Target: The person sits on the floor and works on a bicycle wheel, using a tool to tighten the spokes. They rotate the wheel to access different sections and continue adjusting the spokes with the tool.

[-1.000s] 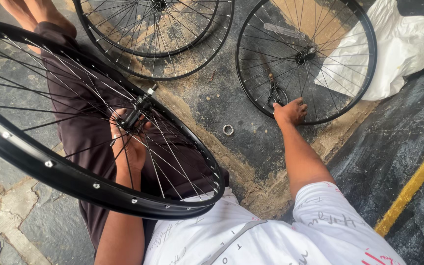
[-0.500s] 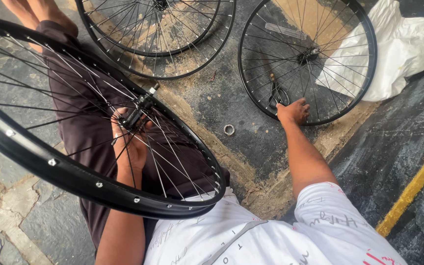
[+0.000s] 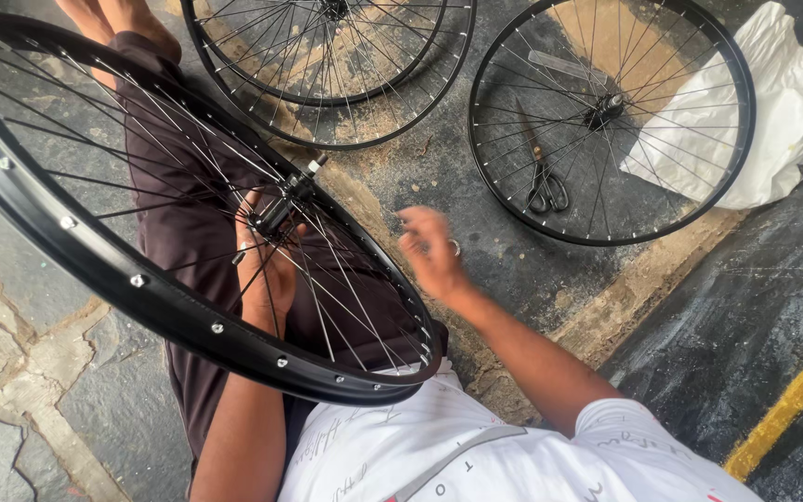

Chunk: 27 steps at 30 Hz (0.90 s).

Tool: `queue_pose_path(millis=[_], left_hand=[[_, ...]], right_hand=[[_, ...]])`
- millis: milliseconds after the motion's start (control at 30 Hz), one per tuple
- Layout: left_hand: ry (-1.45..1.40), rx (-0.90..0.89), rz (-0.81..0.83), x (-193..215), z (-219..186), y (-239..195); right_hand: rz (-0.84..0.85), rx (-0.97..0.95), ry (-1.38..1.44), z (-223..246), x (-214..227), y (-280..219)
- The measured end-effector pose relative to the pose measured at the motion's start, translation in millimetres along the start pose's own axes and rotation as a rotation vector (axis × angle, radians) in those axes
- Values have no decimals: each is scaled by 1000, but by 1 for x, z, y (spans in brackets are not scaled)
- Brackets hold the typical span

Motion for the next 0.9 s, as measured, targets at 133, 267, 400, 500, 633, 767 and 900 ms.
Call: queue_pose_path(millis=[133,267,400,500,633,767,900], left_hand=[[-73,32,8,-1,0,-4],[3,19,58,-12,-9,-10],[4,3,96,-18,-14,-15],[32,11,79,-11,-9,-14],[39,26,56,10,12,1],[-171,25,89,16,24,35],[513,-40,80,3,7,-3]], right_hand=[[368,-289,409,55,-49,9],[371,-162,430,83,-55,32],[391,-195,499,80,-60,39],[366,-196,313,77,-62,39],[302,-177,326,75,-58,38],[245,-266,501,61,-53,36],[6,-349,1051,37,-42,36]])
Point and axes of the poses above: each hand's wrist, its own y-axis towards the middle knuckle, its own x-axis out of the back of the hand, z = x × y, the point moved 5 cm from there along y, towards the middle knuckle, and after that the axes turned 11 degrees about x, right-handed, at the moved point
